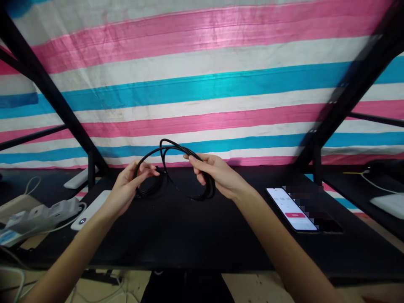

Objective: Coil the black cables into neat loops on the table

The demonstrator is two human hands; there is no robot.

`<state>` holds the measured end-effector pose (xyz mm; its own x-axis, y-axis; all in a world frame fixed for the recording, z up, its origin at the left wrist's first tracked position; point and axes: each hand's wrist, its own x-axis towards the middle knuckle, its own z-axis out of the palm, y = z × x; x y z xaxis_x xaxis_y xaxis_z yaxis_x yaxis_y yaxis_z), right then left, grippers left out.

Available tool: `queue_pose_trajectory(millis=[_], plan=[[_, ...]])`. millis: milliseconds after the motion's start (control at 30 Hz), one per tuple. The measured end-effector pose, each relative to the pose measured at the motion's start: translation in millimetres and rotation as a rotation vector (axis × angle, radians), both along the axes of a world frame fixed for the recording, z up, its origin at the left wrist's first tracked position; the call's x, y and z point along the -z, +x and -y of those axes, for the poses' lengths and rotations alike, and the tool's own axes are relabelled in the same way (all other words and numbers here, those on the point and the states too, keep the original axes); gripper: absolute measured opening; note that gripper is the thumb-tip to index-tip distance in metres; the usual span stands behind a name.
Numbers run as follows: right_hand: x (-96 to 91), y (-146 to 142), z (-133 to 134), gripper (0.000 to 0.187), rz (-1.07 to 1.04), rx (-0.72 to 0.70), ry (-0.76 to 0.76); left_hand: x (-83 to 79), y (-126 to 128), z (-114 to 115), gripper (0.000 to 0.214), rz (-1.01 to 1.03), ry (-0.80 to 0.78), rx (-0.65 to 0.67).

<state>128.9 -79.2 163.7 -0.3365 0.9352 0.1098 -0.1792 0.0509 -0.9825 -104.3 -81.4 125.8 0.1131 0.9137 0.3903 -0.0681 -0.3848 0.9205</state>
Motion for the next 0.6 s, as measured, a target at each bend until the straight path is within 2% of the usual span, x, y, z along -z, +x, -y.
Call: queue_pose_trajectory(millis=[133, 267, 333, 400, 500, 600], plan=[[10.2, 6.0, -9.7, 0.024, 0.027, 0.119, -0.123, 12.5, -4.3, -6.9, 0.01, 0.018, -0.071, 0.042], [13.2, 16.7, -17.4, 0.027, 0.088, 0.288, -0.075, 21.5, -19.3, -15.9, 0.007, -0.04, -0.021, -0.033], [12.0, 25.3, -20.8, 0.029, 0.11, 0.34, -0.011, 22.6, -33.6, -19.9, 0.014, -0.225, 0.047, -0.011], [10.0, 35.7, -25.3, 0.03, 0.139, 0.387, 0.08, 20.9, -49.6, -21.4, 0.021, -0.456, 0.121, 0.064], [7.1, 53.6, -35.2, 0.029, 0.214, 0.528, 0.223, 15.6, -69.5, -19.8, 0.022, -0.708, 0.232, 0.147], [4.7, 68.2, -43.7, 0.03, 0.276, 0.685, 0.372, 13.7, -77.3, -17.9, 0.022, -1.011, 0.391, 0.107]])
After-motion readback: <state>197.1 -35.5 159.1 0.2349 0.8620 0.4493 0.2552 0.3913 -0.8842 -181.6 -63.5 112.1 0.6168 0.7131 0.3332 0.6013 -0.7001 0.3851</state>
